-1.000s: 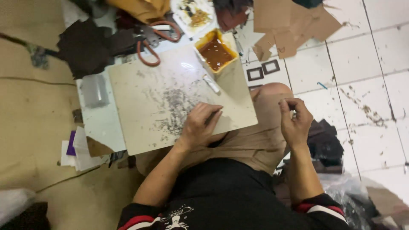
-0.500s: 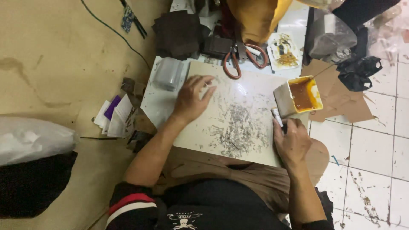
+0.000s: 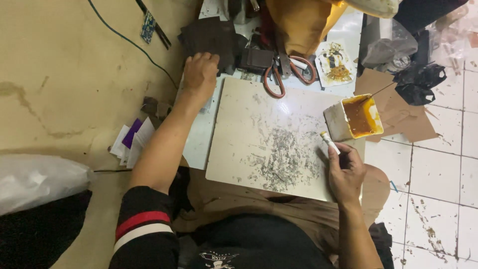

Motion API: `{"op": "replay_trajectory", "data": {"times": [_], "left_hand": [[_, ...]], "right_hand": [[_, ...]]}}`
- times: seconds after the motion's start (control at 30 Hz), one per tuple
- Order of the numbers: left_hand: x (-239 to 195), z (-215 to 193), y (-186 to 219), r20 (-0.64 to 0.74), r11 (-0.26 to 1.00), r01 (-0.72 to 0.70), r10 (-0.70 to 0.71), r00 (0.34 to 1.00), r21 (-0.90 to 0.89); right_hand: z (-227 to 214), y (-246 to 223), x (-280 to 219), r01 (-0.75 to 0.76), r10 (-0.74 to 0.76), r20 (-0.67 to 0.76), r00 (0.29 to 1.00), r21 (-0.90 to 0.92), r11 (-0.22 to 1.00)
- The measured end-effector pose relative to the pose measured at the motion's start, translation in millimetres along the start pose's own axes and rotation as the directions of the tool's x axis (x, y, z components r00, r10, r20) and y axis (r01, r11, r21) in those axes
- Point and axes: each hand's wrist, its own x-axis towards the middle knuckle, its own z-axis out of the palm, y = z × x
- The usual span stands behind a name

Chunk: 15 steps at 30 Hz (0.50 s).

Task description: The person repeatedly applies glue to small dark leather frames using a brush, then places a clear plastic sheet into each frame and presses it down. Completed frames are set aside on the floor to the right.

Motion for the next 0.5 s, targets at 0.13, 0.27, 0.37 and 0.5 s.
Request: {"op": "replay_trajectory", "data": {"times": [0.13,0.27,0.37,0.5], "left_hand": [[0.4,23.5,-17.1,-0.039,0.993,-0.086,0.089,0.995,0.085],[6.6,-33.2,1.1,-0.065,0.993,-0.1,0.104,0.992,0.063],[2.6,-129.0,54.6,-0.171,0.991,-0.127,0.131,0.976,0.033],[-21.5,-222.0,125.2,-0.253,0.88,-0.282,0.194,0.948,-0.382]], "right_hand": [[-1.1,9.5,-3.9,0.013,-0.013,-0.019,1.0,0.018,1.0],[-6.4,-0.9,-4.6,0.03,-0.03,0.005,1.0,0.084,0.996],[-20.4,-2.3,-2.7,0.082,-0.086,0.029,0.996,0.13,0.988],[-55.0,-21.9,12.8,0.185,-0.179,-0.061,0.982,0.118,0.976]]}}
